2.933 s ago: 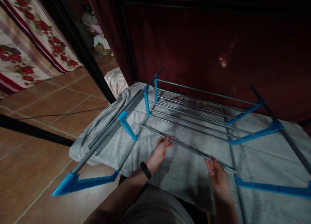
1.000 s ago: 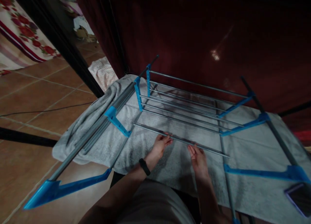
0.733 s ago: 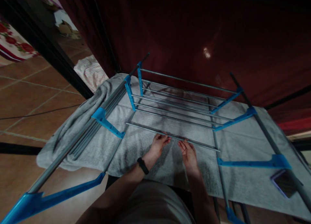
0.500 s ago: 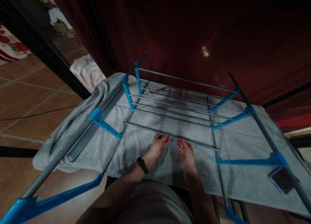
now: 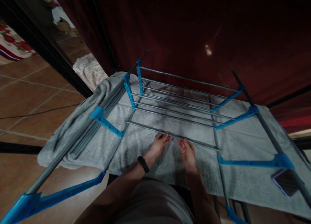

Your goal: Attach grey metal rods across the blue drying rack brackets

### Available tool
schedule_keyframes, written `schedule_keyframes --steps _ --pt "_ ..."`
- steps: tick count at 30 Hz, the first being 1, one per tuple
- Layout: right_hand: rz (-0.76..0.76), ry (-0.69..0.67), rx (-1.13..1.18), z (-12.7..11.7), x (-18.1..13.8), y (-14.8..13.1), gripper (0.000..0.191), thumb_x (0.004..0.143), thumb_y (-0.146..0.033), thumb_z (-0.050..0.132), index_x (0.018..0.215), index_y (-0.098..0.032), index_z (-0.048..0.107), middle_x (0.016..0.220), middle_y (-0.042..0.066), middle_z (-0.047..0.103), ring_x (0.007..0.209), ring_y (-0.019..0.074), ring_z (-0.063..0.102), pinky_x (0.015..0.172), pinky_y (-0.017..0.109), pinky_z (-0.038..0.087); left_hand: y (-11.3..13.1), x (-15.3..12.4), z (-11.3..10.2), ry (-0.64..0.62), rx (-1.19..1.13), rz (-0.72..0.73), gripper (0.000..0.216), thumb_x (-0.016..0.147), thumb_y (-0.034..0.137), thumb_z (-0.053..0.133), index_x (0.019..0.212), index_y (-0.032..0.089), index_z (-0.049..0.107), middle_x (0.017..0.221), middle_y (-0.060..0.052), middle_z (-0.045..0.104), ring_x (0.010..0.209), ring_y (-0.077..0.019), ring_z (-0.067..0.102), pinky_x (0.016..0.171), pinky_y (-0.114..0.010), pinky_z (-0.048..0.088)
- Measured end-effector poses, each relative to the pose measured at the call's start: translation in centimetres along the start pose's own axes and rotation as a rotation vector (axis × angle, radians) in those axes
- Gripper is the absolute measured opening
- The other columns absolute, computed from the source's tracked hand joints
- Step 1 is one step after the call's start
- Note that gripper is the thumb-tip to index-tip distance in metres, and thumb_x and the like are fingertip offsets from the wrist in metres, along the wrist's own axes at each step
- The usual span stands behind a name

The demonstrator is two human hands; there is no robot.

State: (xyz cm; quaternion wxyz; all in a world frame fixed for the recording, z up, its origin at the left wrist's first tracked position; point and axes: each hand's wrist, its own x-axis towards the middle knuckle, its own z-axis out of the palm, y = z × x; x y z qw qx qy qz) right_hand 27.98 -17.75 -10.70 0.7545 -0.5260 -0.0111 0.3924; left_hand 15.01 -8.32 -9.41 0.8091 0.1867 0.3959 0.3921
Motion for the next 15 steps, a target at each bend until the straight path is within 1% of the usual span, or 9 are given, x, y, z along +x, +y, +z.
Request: schedule_keyframes --steps 2,8,12,15 --pt "-0.006 -0.010 -0.006 -0.09 0.02 0.01 0.041 0.068 -0.042 0.106 0.076 -0.026 0.069 0.080 -0.004 0.078 0.084 0.0168 0.080 0.087 0.032 0.069 -0.10 0.06 -0.11 -0.010 0.002 0.008 0.041 0.071 0.028 0.108 0.082 0.018 0.070 0.088 -0.003 0.077 0.082 -0.0189 0.079 0.091 -0.036 0.066" --pt "-0.002 -0.034 0.014 -0.49 0.18 0.11 0.039 0.066 -0.039 0.106 0.076 -0.025 0.070 0.081 -0.002 0.079 0.084 0.0170 0.080 0.089 0.033 0.068 -0.18 -0.04 -0.42 -0.038 -0.006 0.004 0.036 0.076 0.026 0.105 0.086 0.019 0.072 0.088 -0.004 0.077 0.087 -0.0197 0.080 0.098 -0.038 0.065" --pt "-0.004 -0.059 0.009 -0.76 0.40 0.23 0.041 0.067 -0.040 0.106 0.074 -0.025 0.069 0.080 -0.003 0.079 0.084 0.0163 0.080 0.087 0.031 0.068 -0.21 -0.20 -0.40 -0.043 -0.002 0.019 0.039 0.073 0.030 0.107 0.087 0.017 0.073 0.090 -0.005 0.077 0.087 -0.0199 0.079 0.097 -0.038 0.065" --pt "-0.002 -0.060 0.004 -0.84 0.48 0.28 0.041 0.065 -0.043 0.108 0.077 -0.024 0.072 0.081 -0.003 0.080 0.083 0.0157 0.080 0.087 0.030 0.069 -0.26 -0.25 -0.42 -0.049 0.013 0.030 0.043 0.070 0.034 0.108 0.088 0.016 0.074 0.091 -0.006 0.078 0.086 -0.0196 0.079 0.099 -0.039 0.065"
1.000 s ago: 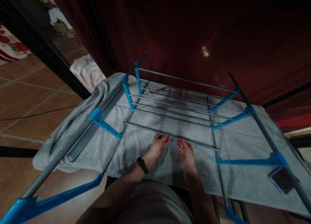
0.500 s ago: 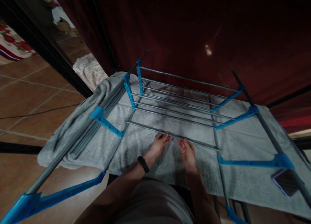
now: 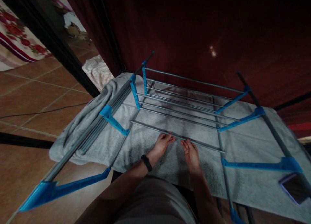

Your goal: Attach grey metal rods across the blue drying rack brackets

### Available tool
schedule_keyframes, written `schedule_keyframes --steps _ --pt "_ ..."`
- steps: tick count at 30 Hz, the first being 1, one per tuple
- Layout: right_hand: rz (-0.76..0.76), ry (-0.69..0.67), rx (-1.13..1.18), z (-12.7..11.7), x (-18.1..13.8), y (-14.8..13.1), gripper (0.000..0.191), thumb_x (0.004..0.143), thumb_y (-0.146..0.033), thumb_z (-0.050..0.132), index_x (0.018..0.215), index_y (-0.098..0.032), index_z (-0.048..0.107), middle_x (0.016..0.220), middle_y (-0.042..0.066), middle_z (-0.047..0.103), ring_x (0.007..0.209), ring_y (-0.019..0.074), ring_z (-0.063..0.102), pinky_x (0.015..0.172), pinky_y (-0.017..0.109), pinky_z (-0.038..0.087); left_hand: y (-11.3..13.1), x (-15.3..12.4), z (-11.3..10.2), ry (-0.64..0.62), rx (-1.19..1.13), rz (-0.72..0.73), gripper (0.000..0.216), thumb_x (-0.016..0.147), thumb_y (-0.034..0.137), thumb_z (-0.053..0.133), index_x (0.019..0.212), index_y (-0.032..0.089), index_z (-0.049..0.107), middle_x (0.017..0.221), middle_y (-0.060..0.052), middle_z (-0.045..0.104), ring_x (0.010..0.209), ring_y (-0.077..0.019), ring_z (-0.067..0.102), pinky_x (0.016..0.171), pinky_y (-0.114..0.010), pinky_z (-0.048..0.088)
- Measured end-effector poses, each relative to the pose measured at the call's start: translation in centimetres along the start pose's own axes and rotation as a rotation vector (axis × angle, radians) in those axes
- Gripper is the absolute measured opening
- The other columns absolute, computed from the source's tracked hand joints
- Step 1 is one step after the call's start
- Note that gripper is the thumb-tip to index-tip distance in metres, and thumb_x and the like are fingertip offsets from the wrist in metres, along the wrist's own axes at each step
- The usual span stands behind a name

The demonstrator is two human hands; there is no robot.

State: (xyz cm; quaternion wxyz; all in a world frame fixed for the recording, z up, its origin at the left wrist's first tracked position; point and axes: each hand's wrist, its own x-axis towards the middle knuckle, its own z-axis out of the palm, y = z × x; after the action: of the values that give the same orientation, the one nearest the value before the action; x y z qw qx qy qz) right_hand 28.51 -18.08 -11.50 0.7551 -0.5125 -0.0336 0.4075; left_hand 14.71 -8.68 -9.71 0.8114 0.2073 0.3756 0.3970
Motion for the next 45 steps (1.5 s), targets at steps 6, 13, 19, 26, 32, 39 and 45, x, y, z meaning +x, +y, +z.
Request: schedule_keyframes --steps 6,13,19,26,32,39,45 --pt "-0.002 -0.010 0.002 -0.1 -0.1 0.0 0.039 0.066 -0.042 0.107 0.077 -0.025 0.074 0.082 -0.002 0.081 0.085 0.0168 0.081 0.088 0.030 0.069 -0.3 0.3 -0.2 -0.012 0.030 0.020 0.046 0.067 0.039 0.109 0.086 0.017 0.073 0.088 -0.004 0.079 0.086 -0.0196 0.079 0.099 -0.040 0.065" --pt "0.018 0.000 0.033 -0.1 -0.3 -0.4 0.040 0.065 -0.040 0.108 0.078 -0.025 0.073 0.084 -0.002 0.081 0.086 0.0160 0.081 0.091 0.030 0.069 -0.4 0.2 -0.3 -0.044 0.009 0.040 0.051 0.065 0.044 0.110 0.086 0.016 0.074 0.089 -0.005 0.079 0.086 -0.0201 0.079 0.096 -0.039 0.064" --pt "0.034 0.001 0.041 -0.1 -0.4 -0.7 0.040 0.067 -0.040 0.106 0.080 -0.024 0.073 0.088 0.000 0.082 0.089 0.0166 0.080 0.094 0.032 0.068 0.2 -0.3 0.2 0.004 -0.011 0.043 0.048 0.065 0.039 0.110 0.086 0.015 0.075 0.088 -0.004 0.077 0.084 -0.0192 0.078 0.091 -0.036 0.063" --pt "0.051 0.011 0.085 -0.2 -0.1 -1.0 0.034 0.074 -0.040 0.101 0.088 -0.025 0.074 0.097 0.001 0.083 0.097 0.0160 0.080 0.100 0.033 0.067 1.0 -1.1 0.9 0.061 -0.035 0.094 0.050 0.063 0.040 0.110 0.088 0.017 0.073 0.086 -0.001 0.075 0.080 -0.0165 0.074 0.080 -0.031 0.060" --pt "0.085 0.026 0.081 -0.1 -0.4 -1.3 0.028 0.078 -0.035 0.095 0.092 -0.024 0.074 0.094 0.001 0.082 0.092 0.0149 0.079 0.092 0.027 0.067 1.2 -1.6 1.4 0.035 0.003 0.109 0.053 0.063 0.043 0.109 0.096 0.018 0.076 0.089 -0.001 0.074 0.083 -0.0183 0.075 0.081 -0.033 0.059" --pt "0.138 0.121 0.121 -0.7 -1.1 -2.8 0.005 0.091 -0.024 0.078 0.094 -0.025 0.074 0.094 0.000 0.082 0.092 0.0134 0.080 0.090 0.025 0.069 1.0 -2.3 2.7 -0.024 0.075 0.082 0.053 0.068 0.049 0.106 0.098 0.019 0.075 0.091 -0.004 0.076 0.085 -0.0195 0.076 0.083 -0.033 0.059" --pt "0.223 0.139 0.216 0.2 -1.5 -4.6 0.011 0.096 -0.015 0.070 0.093 -0.025 0.076 0.091 -0.002 0.081 0.085 0.0116 0.079 0.085 0.022 0.069 2.3 -3.3 5.3 -0.066 0.197 0.161 0.041 0.080 0.049 0.098 0.101 0.022 0.075 0.096 -0.005 0.078 0.090 -0.0209 0.075 0.086 -0.034 0.060"
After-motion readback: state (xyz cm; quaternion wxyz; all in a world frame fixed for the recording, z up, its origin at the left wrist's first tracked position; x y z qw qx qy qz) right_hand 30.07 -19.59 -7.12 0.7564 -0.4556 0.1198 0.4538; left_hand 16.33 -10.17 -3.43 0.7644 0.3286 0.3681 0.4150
